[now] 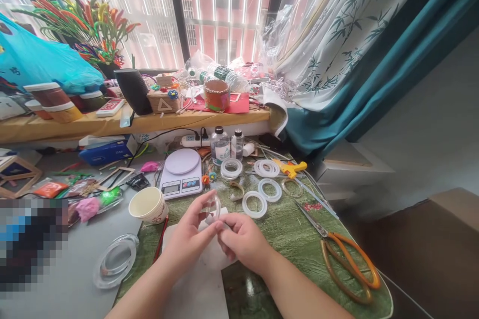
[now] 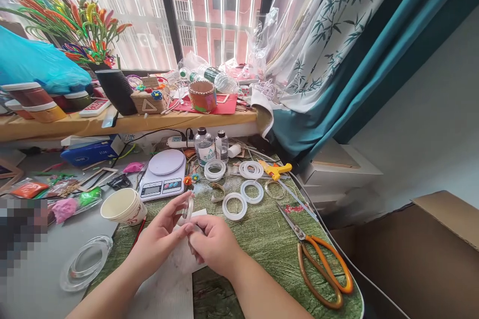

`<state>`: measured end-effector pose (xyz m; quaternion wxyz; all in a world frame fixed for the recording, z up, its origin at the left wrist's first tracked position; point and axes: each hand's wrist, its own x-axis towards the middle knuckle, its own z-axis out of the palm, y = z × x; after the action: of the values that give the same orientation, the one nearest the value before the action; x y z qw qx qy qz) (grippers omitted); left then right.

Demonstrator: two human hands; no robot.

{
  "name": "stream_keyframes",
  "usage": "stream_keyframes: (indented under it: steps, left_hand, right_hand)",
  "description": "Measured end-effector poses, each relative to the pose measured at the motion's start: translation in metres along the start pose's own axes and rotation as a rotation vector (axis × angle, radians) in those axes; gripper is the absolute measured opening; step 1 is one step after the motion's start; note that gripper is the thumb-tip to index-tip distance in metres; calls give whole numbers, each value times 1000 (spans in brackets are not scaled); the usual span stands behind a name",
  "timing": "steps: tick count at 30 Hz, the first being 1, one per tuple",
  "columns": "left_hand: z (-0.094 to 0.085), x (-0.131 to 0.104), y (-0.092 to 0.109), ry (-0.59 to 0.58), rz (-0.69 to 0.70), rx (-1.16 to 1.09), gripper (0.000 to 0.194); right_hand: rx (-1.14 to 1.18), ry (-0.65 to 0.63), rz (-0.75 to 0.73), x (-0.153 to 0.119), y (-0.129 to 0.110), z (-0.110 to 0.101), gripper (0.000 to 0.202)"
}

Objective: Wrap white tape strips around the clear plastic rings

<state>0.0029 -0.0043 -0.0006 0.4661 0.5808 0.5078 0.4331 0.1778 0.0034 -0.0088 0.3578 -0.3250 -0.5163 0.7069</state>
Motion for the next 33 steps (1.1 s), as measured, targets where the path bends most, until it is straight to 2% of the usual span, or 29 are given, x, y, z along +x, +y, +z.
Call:
stream_keyframes:
  steps: [3, 6, 9, 12, 16, 17, 19, 22, 26, 28, 33]
  left_hand:
    - [-4, 2, -2, -23, 111, 95, 63]
    - [-6, 2, 0, -29, 147, 167, 63]
    - [-4, -1, 4, -33, 140, 180, 61]
    - [-2, -3, 6, -66, 76, -28, 70]
    - [4, -4, 7, -19, -212, -361, 71]
    - [5, -4, 8, 1, -265, -383, 70]
    - [6, -4, 8, 18, -277, -356, 70]
    - [6, -4, 4, -1, -138, -212, 70]
    - [4, -4, -6, 29, 57, 46, 64]
    - [1, -4, -8, 20, 124, 136, 61]
    - [-5, -3, 2, -32, 235, 296, 60]
  right_hand:
    - [263, -50, 45, 2, -3, -7, 25]
    - [246, -7, 58, 4, 0, -9, 31]
    - [51, 101, 26, 5, 5, -7, 36]
    - [-260, 183, -137, 4, 5, -5, 35]
    - [-748, 140, -420, 0, 1, -5, 32]
    - [-801, 121, -445, 0, 1, -4, 34]
    - [-823, 103, -454, -1, 3, -2, 36]
    - [-699, 106, -375, 0, 4, 3, 35]
    - [-266, 48, -75, 1, 0, 6, 33]
    - [-56, 8, 24, 1, -3, 4, 33]
    - [282, -41, 43, 0, -5, -6, 37]
